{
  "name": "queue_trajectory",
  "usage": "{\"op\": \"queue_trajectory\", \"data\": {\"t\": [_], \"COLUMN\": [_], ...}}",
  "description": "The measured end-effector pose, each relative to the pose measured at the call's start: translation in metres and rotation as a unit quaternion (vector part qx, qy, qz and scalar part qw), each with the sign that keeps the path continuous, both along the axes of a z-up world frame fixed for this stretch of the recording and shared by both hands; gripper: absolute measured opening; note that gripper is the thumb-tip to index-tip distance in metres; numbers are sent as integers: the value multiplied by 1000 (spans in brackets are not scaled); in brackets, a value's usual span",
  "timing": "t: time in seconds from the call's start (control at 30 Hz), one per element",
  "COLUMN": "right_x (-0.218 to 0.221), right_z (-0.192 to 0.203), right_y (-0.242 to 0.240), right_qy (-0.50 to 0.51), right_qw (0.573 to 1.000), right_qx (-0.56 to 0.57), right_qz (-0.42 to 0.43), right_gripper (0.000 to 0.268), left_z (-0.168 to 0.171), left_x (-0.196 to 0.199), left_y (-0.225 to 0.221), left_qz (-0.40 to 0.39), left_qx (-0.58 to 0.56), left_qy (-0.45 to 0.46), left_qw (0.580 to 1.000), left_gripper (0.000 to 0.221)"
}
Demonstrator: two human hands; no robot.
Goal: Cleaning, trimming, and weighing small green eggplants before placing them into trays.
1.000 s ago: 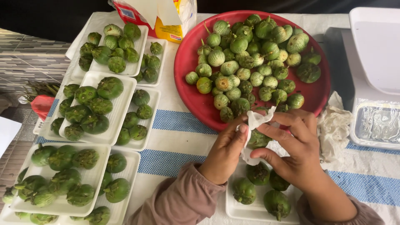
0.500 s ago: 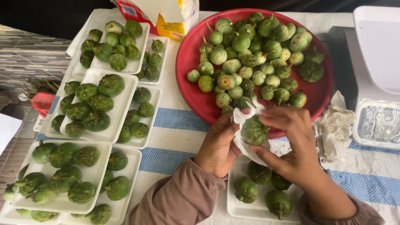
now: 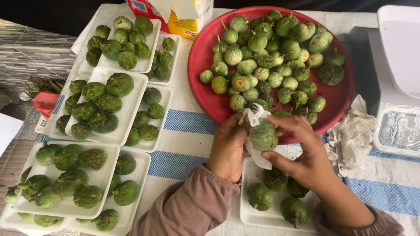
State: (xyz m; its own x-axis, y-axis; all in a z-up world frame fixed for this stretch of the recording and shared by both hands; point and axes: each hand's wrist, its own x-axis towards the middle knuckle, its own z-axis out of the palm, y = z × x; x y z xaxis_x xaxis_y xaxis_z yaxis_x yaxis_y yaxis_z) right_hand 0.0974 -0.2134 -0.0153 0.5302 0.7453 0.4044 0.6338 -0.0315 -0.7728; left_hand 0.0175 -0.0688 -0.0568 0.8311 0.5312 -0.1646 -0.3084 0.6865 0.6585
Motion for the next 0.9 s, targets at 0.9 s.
{"op": "queue_trajectory", "data": {"t": [0.9], "right_x": [2], "right_z": [-25], "right_y": [0], "right_qy": [45], "right_qw": [983], "right_qx": [23], "right_qz": [-174], "right_gripper": [66], "left_z": [27], "left_x": [-19], "left_y": [-20], "left_qz": [52], "left_qx": [325], "left_qy": [20], "left_qw": [944], "left_gripper": [31]}}
